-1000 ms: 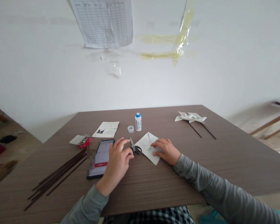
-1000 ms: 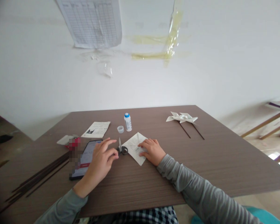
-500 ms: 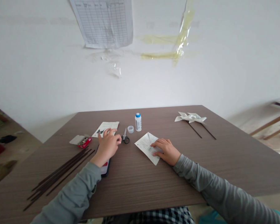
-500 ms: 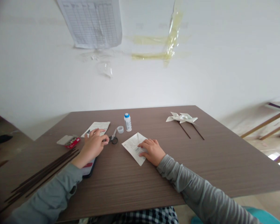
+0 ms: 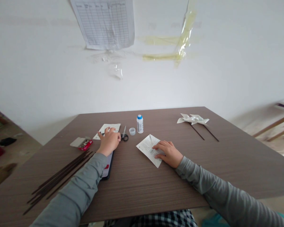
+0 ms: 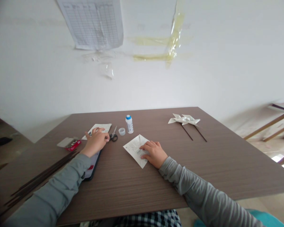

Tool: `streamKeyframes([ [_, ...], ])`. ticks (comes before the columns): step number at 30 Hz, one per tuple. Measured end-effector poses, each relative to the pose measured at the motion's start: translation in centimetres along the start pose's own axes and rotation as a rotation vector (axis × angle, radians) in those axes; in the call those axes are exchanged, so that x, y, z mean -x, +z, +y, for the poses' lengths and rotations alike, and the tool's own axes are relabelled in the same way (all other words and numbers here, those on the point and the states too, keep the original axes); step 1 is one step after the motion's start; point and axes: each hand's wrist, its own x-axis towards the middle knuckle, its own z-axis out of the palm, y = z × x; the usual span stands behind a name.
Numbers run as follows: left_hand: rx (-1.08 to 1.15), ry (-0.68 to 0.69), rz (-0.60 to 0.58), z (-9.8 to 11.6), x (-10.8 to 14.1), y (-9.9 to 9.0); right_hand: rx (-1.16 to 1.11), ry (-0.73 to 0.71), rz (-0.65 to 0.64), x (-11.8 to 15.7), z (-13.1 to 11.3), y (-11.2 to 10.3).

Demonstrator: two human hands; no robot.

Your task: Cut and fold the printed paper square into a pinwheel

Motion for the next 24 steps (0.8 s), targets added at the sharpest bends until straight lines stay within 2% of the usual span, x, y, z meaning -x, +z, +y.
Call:
streamKeyframes([
  [5,0.007,-0.005,0.003,-0.5,-0.5,0.1,-0.008,-0.019,0.000,0.0,0.3,0.1],
  [10,0.001,-0.013,-0.036,0.0,-0.6,-0.3,-0.004,-0.034,0.031,0.2,0.2,0.1],
  [15,0.072,0.027,-0.002,1.9,-1.1,-0.8,-0.008,0.008,-0.006,0.0,-0.2,-0.1],
  [19,0.090,0.028,-0.037,3.9,-2.0,-1.0,-0.010,0.042,-0.033,0.0,-0.6,-0.3],
  [24,0.107,0.015,-0.055,5.3,-2.5,-1.1,0.002,0.003,-0.004,0.1,-0.5,-0.2],
])
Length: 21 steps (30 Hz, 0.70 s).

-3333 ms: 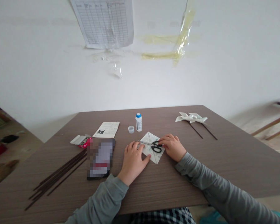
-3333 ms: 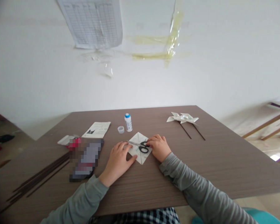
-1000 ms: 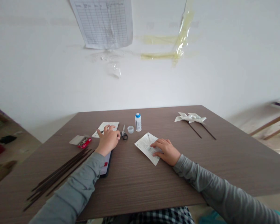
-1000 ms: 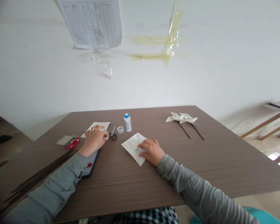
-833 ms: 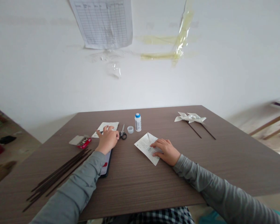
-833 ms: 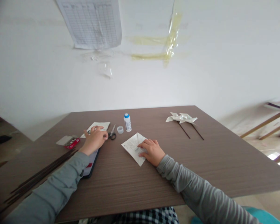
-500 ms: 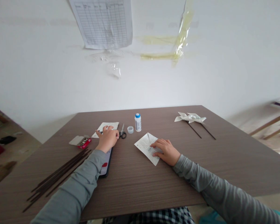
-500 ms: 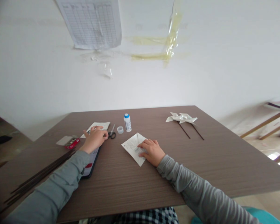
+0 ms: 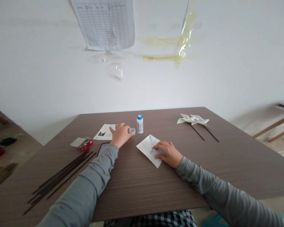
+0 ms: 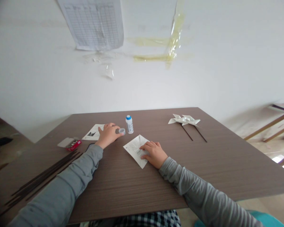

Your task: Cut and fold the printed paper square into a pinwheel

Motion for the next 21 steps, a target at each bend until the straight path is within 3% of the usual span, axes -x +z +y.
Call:
streamKeyframes([
  [13,-0.015,0.034,0.025,0.2,1.0,-0.6,-0.028,-0.005,0.027,0.0,0.1,0.3],
  [16,-0.004,0.124,0.059,0.8,2.4,-0.6,-0.026,-0.027,0.035,-0.1,-0.1,0.3],
  [21,0.061,0.315,-0.002,1.3,6.2,1.0,-0.042,-0.069,0.039,-0.6,0.0,0.8],
])
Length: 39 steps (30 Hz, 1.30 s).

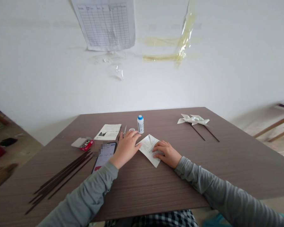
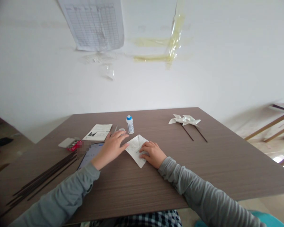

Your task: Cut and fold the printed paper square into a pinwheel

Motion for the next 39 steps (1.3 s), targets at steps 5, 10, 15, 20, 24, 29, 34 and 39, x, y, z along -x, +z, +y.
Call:
streamKeyframes([
  [5,0.064,0.075,-0.082,0.7,3.0,2.9,0.015,-0.037,0.015,-0.2,0.9,0.7],
  [10,0.038,0.054,-0.132,1.1,3.8,4.3,0.027,-0.093,0.106,-0.1,2.1,1.6],
  [15,-0.002,0.023,-0.134,1.2,4.1,4.1,0.124,-0.063,0.164,0.4,2.9,1.9],
  [20,-0.030,-0.012,-0.133,1.3,4.5,3.9,0.166,-0.035,0.128,0.5,2.9,2.2],
  [24,-0.032,-0.019,-0.138,1.2,4.4,3.7,0.142,-0.015,0.132,0.4,2.5,2.3],
  [29,-0.016,-0.027,-0.167,0.7,4.2,3.4,0.058,0.004,0.137,-0.3,2.8,2.1],
  [34,-0.033,-0.047,-0.190,0.2,4.1,3.6,0.026,-0.040,0.181,-2.5,4.8,1.4],
  [39,-0.029,-0.063,-0.188,-0.7,4.0,3.6,0.042,-0.162,0.174,-7.4,6.1,-0.1],
])
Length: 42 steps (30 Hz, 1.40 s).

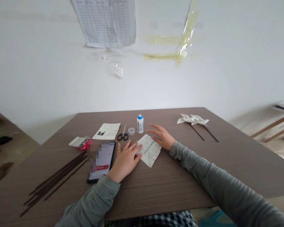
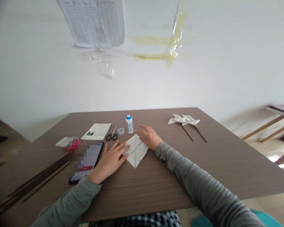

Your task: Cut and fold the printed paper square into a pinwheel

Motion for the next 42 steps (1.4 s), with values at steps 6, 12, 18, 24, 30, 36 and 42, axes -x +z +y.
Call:
streamKeyframes([
  [6,-0.008,-0.006,0.010,-1.0,-0.2,-0.1,0.052,-0.024,-0.118,-6.0,-0.3,-0.1],
  [12,-0.010,0.030,-0.002,-1.7,-0.3,0.0,0.053,0.007,-0.177,-7.8,-0.4,0.7],
  [18,0.015,0.010,-0.009,-1.5,-0.1,-0.4,-0.031,0.077,-0.137,-8.8,0.4,3.5],
  [24,0.042,0.026,0.016,-1.8,0.0,-0.3,-0.168,0.014,-0.056,-8.3,1.2,3.3],
  [30,0.036,0.011,0.011,-1.7,0.0,-0.2,-0.240,-0.013,0.057,-5.8,1.4,1.4],
  [36,0.019,0.001,0.017,-1.7,-0.1,0.3,-0.257,-0.032,0.069,-0.9,0.8,-0.9],
  [42,0.023,0.019,0.032,-2.0,-0.1,0.6,-0.248,0.005,0.031,2.4,0.7,-1.9],
])
